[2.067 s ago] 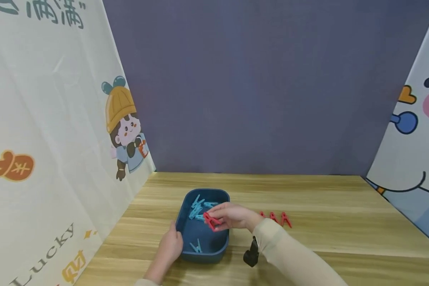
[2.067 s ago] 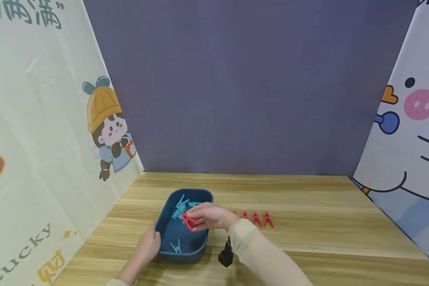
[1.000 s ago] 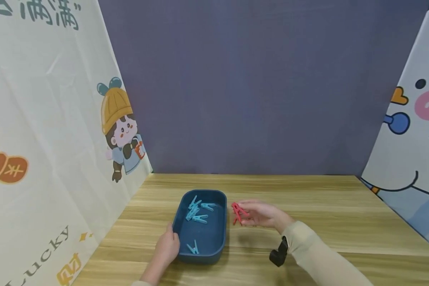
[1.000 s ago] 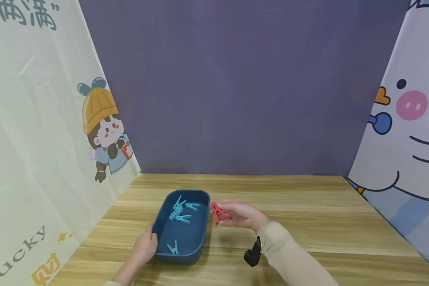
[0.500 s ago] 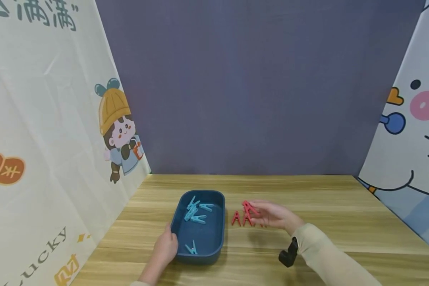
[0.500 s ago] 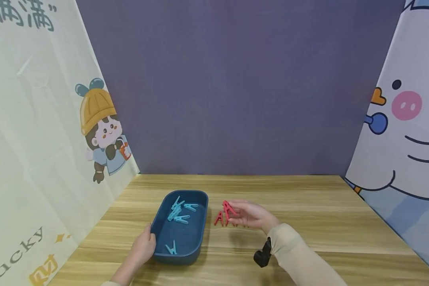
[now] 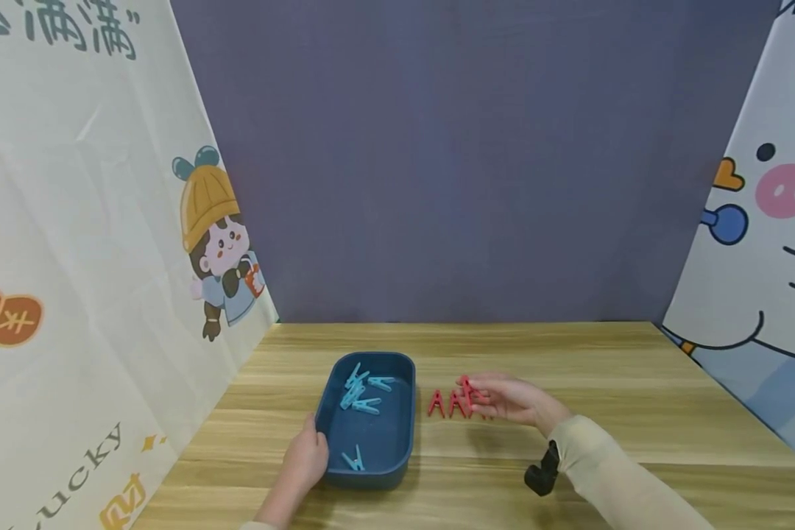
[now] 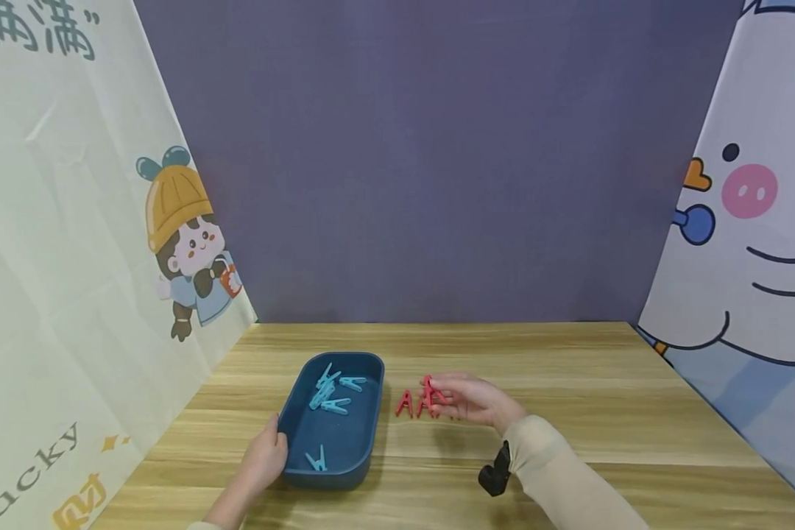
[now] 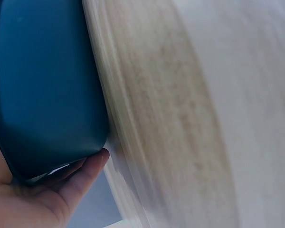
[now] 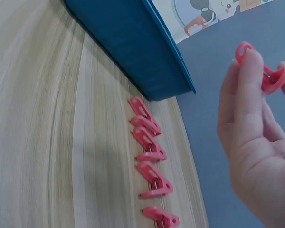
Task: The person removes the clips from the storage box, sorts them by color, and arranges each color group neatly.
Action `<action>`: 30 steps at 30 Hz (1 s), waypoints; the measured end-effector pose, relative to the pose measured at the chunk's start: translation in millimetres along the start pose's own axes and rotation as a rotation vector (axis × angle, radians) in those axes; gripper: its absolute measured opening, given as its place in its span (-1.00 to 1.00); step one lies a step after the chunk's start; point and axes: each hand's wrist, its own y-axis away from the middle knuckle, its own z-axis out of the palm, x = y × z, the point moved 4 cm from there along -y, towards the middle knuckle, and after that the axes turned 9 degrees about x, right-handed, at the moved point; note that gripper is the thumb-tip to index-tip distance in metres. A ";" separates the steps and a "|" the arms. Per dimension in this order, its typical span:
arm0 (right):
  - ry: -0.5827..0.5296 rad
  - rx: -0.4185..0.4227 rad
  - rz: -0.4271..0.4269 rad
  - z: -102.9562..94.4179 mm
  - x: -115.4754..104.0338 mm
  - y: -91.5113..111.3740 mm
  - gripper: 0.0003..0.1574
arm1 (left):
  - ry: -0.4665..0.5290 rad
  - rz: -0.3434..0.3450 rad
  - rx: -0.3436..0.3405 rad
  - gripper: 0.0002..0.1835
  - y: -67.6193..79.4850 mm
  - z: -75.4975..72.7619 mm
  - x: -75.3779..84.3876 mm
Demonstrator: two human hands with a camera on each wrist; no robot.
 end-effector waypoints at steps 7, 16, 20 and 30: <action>-0.023 0.015 0.022 -15.1 1.1 8.1 -0.53 | 0.008 -0.005 -0.013 -0.48 0.9 -0.3 1.3; -0.005 0.115 0.004 -39.5 2.4 17.3 -0.66 | -0.003 0.003 -0.003 -0.48 1.1 -2.0 2.3; 0.032 0.216 -0.001 -47.8 1.5 22.4 -0.72 | -0.003 -0.003 -0.003 -0.48 0.8 -2.6 2.0; 0.118 0.281 -0.002 -72.6 2.1 32.3 -0.74 | 0.000 -0.005 -0.002 -0.49 0.2 -1.7 1.2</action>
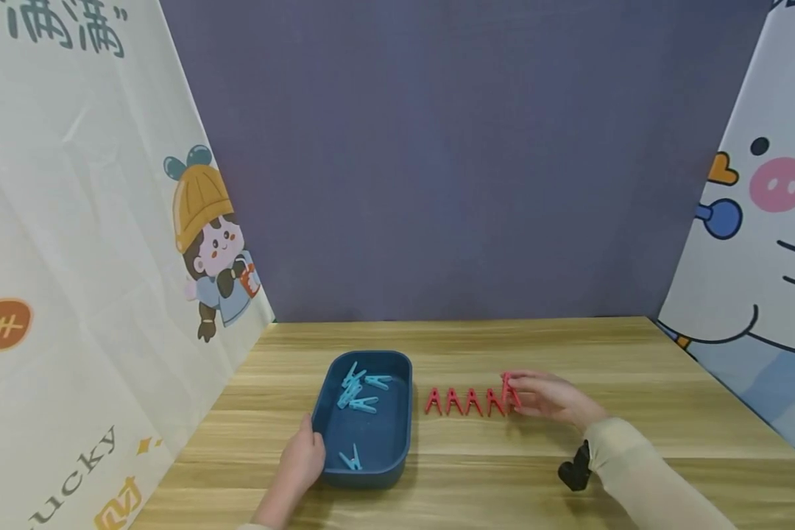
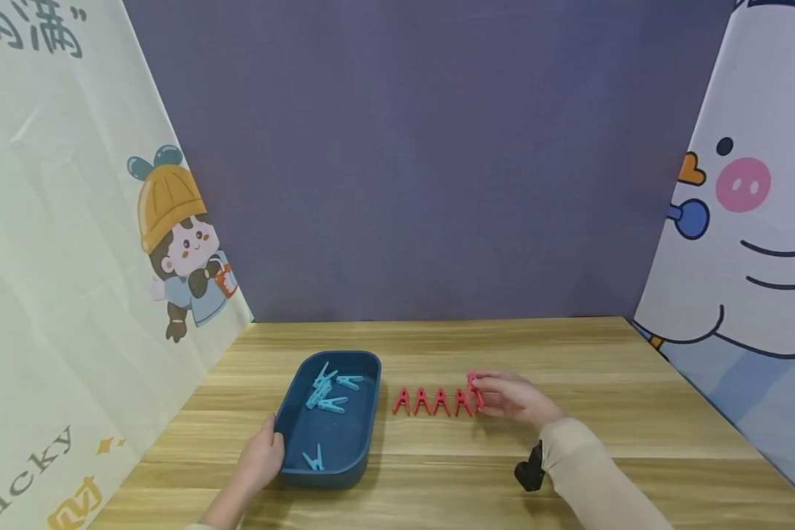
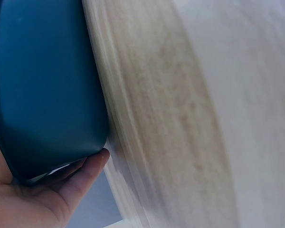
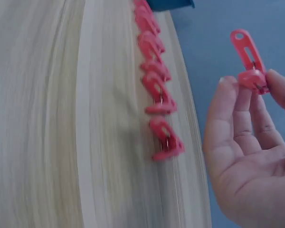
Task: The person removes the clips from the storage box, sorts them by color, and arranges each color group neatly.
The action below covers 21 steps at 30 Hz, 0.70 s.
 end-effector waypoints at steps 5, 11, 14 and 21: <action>0.011 0.039 0.001 -10.3 0.1 3.5 -0.79 | 0.005 -0.005 -0.008 -0.48 -0.4 0.3 -0.9; 0.046 0.059 -0.014 -18.6 -0.8 6.8 -0.76 | 0.010 -0.002 -0.015 -0.48 -0.5 0.4 -2.0; 0.061 0.071 -0.013 -22.9 -1.0 7.2 -0.74 | 0.010 0.003 -0.011 -0.48 -0.3 0.2 -1.9; 0.098 0.155 -0.008 -33.4 0.2 4.8 -0.61 | 0.002 -0.007 -0.014 -0.48 -0.1 0.4 -1.1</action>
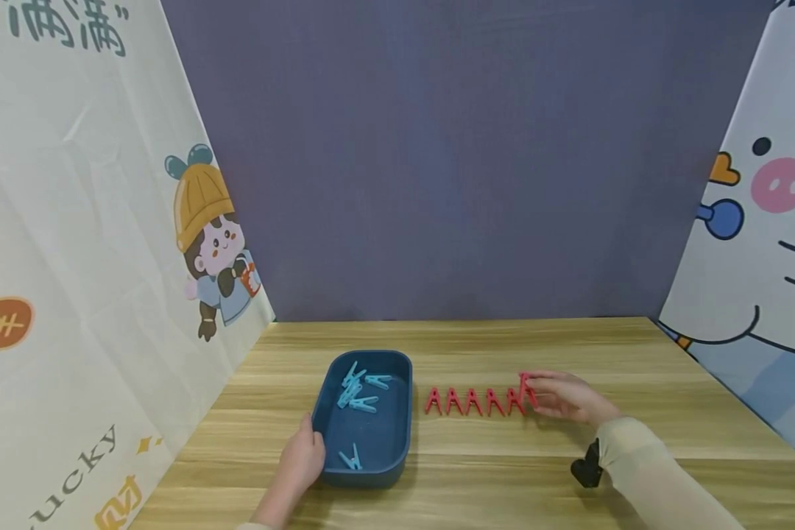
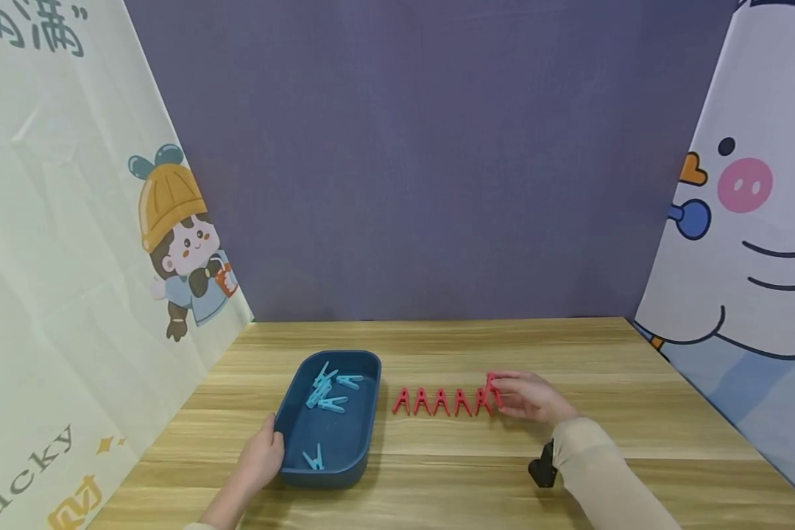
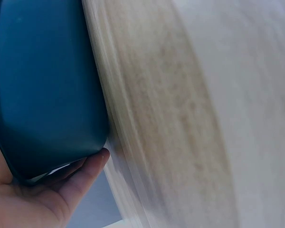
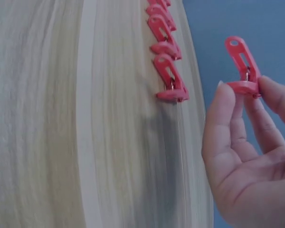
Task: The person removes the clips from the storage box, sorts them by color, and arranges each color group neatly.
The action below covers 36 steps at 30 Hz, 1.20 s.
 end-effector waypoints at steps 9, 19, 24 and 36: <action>0.025 0.019 -0.009 -0.9 2.7 -5.1 -0.41 | -0.005 0.000 -0.001 -0.48 0.1 0.2 0.0; 0.225 0.149 -0.041 -6.3 6.4 -7.5 -0.43 | -0.012 -0.003 0.003 -0.48 -0.1 0.8 -0.2; 0.287 0.165 -0.054 -8.7 7.7 -8.8 -0.46 | -0.006 0.003 0.006 -0.48 0.1 0.6 0.5; 0.372 0.228 -0.073 -13.4 15.4 -18.7 -0.58 | -0.002 0.006 0.008 -0.48 0.2 1.0 0.9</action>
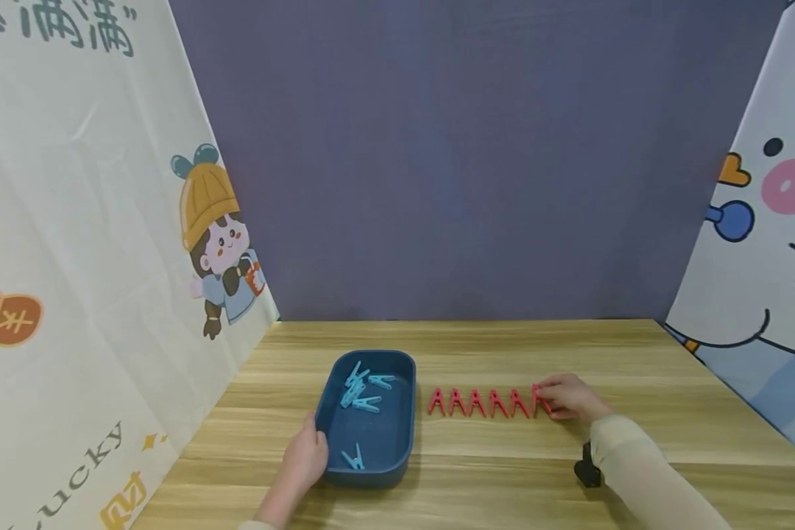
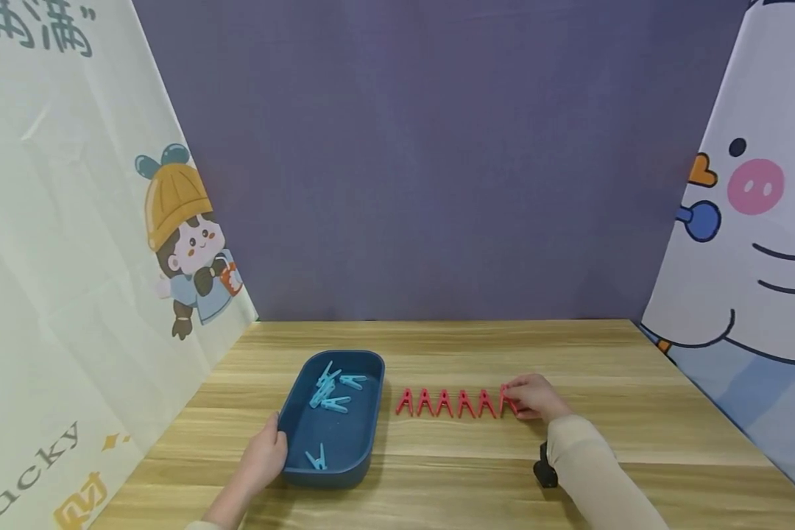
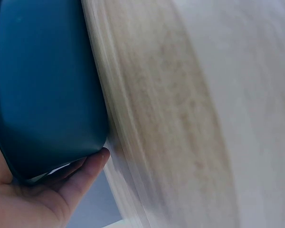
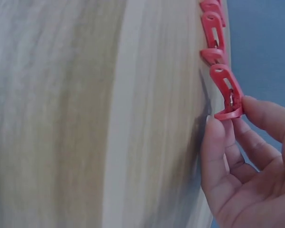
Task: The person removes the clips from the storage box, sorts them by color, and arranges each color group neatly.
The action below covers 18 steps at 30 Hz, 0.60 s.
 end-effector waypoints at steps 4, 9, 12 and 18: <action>0.038 0.022 -0.003 3.4 1.5 -2.9 -0.62 | 0.000 -0.006 -0.004 -0.48 0.3 0.1 -0.7; 0.092 0.043 -0.033 5.5 -2.9 -0.8 -0.69 | 0.002 -0.019 -0.012 -0.47 1.1 0.2 -0.6; 0.136 0.056 -0.061 5.8 -4.2 -0.4 -0.70 | 0.002 -0.011 -0.010 -0.47 1.0 0.0 0.0; 0.160 0.089 -0.056 6.9 -1.3 -2.6 -0.69 | 0.000 -0.004 -0.008 -0.47 0.9 -0.6 0.7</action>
